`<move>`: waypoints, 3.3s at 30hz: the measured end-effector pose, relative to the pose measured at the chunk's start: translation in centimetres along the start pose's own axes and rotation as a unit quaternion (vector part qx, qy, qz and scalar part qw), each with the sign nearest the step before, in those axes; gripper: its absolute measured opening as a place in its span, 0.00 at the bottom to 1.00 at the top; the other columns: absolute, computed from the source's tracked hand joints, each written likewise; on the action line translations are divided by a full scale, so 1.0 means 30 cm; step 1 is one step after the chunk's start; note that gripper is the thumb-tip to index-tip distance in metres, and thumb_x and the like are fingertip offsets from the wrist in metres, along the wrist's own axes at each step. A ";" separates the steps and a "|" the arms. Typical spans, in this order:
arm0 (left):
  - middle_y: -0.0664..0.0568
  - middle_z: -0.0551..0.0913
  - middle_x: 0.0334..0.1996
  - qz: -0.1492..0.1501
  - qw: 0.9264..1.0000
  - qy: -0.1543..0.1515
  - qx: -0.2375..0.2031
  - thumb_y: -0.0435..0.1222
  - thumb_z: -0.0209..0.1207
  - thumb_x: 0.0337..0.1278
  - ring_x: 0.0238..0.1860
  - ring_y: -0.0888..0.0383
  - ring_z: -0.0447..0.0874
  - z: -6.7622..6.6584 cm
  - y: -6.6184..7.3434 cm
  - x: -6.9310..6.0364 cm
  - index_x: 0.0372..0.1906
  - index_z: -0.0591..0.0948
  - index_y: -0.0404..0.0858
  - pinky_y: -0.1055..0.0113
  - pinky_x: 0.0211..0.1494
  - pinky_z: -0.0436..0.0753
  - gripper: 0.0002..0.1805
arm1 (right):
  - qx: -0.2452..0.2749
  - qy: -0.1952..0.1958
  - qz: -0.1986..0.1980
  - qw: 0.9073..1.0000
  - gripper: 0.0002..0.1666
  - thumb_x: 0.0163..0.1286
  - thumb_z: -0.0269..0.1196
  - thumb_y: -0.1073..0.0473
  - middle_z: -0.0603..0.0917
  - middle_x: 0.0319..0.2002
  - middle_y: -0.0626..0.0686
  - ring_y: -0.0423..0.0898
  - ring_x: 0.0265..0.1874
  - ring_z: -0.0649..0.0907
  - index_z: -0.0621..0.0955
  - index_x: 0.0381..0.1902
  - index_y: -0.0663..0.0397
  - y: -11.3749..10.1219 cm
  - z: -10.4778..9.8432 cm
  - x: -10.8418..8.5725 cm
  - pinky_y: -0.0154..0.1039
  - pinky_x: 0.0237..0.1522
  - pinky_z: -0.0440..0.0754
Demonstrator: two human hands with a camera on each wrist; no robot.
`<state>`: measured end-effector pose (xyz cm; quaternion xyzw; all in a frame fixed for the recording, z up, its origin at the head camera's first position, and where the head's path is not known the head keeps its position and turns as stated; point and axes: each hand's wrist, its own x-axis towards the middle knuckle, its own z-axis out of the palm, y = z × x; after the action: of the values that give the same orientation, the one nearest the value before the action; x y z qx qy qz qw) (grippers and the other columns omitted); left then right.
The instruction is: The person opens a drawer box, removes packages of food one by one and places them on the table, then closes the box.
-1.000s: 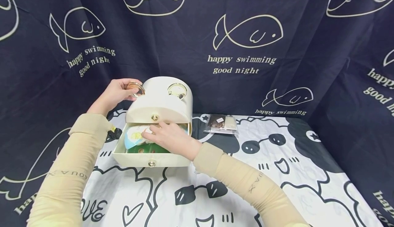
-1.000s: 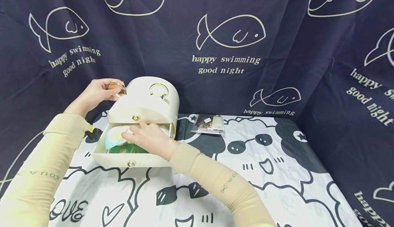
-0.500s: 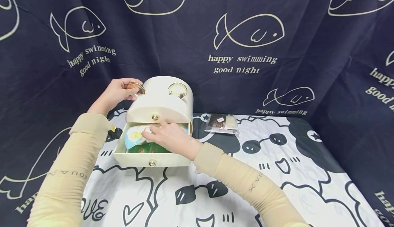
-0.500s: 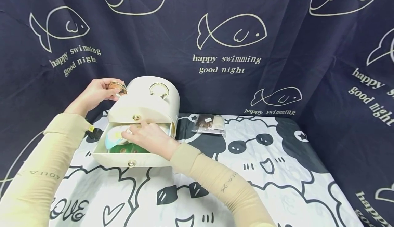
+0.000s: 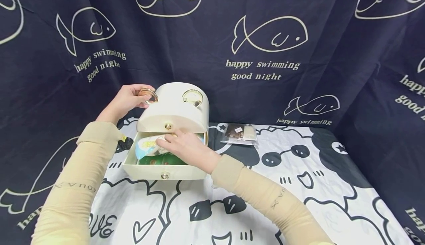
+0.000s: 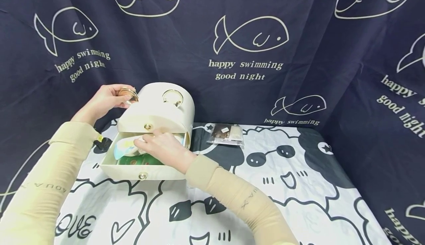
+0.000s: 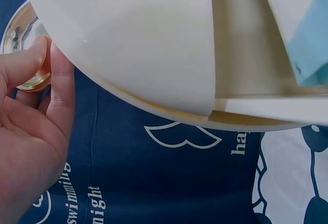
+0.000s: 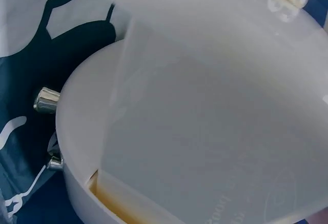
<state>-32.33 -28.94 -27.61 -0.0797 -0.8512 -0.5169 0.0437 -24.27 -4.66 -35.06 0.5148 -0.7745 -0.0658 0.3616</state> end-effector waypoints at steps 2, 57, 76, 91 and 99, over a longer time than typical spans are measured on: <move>0.60 0.85 0.31 -0.001 1.000 0.000 0.000 0.31 0.59 0.60 0.30 0.66 0.82 0.001 0.003 0.000 0.55 0.76 0.33 0.72 0.34 0.84 0.18 | 0.007 0.003 0.002 1.000 0.14 0.68 0.53 0.64 0.77 0.32 0.44 0.46 0.35 0.79 0.73 0.48 0.43 0.001 -0.004 0.000 0.34 0.28 0.76; 0.61 0.84 0.31 -0.006 1.000 -0.030 -0.001 0.30 0.58 0.60 0.33 0.66 0.82 -0.017 0.006 0.007 0.58 0.73 0.31 0.72 0.37 0.84 0.20 | 0.041 0.026 0.006 0.999 0.25 0.62 0.57 0.67 0.78 0.41 0.41 0.43 0.34 0.76 0.75 0.53 0.35 0.034 -0.266 -0.025 0.32 0.10 0.65; 0.62 0.84 0.31 -0.003 0.999 -0.032 -0.007 0.31 0.58 0.61 0.32 0.66 0.83 -0.010 0.001 0.008 0.57 0.74 0.31 0.71 0.37 0.85 0.20 | 0.049 0.062 0.041 0.996 0.28 0.57 0.60 0.70 0.80 0.43 0.39 0.42 0.35 0.77 0.77 0.53 0.38 0.126 -0.327 -0.122 0.35 0.14 0.73; 0.62 0.85 0.32 0.002 0.999 -0.039 -0.009 0.29 0.59 0.60 0.33 0.65 0.83 -0.013 -0.002 0.013 0.56 0.74 0.32 0.70 0.36 0.85 0.19 | 0.042 0.103 0.087 0.990 0.32 0.54 0.54 0.76 0.83 0.43 0.41 0.43 0.37 0.80 0.79 0.53 0.42 0.252 -0.377 -0.261 0.36 0.07 0.67; 0.60 0.85 0.32 -0.006 0.999 -0.042 -0.015 0.29 0.58 0.60 0.34 0.64 0.84 -0.003 0.007 0.019 0.56 0.73 0.29 0.69 0.37 0.85 0.19 | 0.019 0.141 0.106 0.984 0.29 0.56 0.54 0.75 0.83 0.40 0.44 0.45 0.35 0.81 0.80 0.51 0.43 0.324 -0.386 -0.353 0.38 0.06 0.66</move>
<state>-32.85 -28.86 -27.29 -0.0966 -0.8447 -0.5264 0.0039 -22.09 11.92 -27.22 0.4407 -0.7668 0.0606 0.4627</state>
